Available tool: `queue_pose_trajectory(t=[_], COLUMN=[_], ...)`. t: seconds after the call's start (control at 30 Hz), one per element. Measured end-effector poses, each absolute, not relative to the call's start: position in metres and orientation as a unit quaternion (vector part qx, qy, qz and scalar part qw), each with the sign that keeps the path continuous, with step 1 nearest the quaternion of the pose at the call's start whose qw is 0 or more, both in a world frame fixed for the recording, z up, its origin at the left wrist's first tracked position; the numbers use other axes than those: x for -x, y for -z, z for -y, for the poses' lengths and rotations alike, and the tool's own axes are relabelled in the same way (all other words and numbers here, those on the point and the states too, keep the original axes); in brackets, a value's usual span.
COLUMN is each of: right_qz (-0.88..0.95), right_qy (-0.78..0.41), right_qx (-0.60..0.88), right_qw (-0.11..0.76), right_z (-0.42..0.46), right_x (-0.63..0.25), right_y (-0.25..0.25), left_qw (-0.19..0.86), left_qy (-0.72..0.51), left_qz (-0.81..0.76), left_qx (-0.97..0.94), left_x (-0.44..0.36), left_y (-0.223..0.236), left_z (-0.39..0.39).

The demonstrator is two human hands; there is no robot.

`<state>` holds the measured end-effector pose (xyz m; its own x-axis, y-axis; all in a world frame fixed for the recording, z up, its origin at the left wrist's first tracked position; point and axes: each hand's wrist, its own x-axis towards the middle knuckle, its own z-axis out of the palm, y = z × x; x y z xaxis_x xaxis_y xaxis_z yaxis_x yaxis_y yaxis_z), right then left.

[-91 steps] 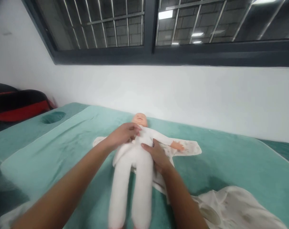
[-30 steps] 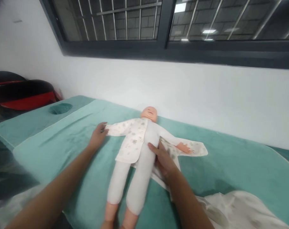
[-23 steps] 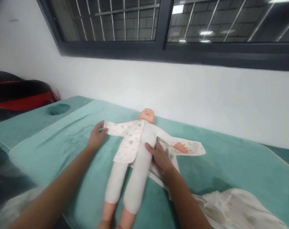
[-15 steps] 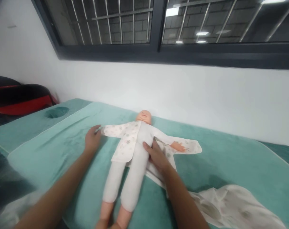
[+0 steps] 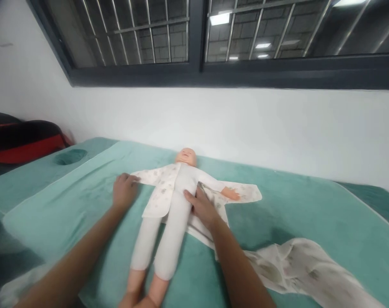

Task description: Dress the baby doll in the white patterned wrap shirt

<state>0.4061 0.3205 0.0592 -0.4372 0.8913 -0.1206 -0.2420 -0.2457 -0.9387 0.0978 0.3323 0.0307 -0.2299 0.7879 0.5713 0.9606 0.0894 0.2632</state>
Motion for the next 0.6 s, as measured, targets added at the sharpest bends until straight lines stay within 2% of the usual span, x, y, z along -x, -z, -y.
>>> queue_pose_trajectory(t=[0.07,0.17,0.23,0.27,0.47,0.6], right_qz=[0.463,0.458,0.457,0.457,0.466,0.461], right_qy=[-0.712,-0.72,-0.723,-0.723,-0.707,-0.708], right_qx=[0.345,0.34,0.338,0.337,0.345,0.343], right_qw=[0.4,0.395,0.392,0.394,0.404,0.41], right_z=[-0.32,-0.32,-0.319,-0.319,-0.316,-0.314], right_x=[-0.407,-0.408,-0.409,-0.409,-0.407,-0.409], right_y=[-0.061,-0.062,-0.063,-0.062,-0.063,-0.065], left_qw=[0.098,-0.081,-0.205,-0.222,-0.058,-0.031], left_qy=[0.358,0.493,0.481,0.45,0.353,0.349], left_qz=[0.715,0.681,0.632,0.611,0.619,0.608], left_qx=[0.593,0.535,0.572,0.612,0.699,0.712], left_x=[-0.109,-0.138,-0.161,-0.17,-0.201,-0.21], left_y=[-0.036,-0.044,-0.047,-0.048,-0.056,-0.071], left_z=[-0.321,-0.287,-0.26,-0.248,-0.22,-0.221])
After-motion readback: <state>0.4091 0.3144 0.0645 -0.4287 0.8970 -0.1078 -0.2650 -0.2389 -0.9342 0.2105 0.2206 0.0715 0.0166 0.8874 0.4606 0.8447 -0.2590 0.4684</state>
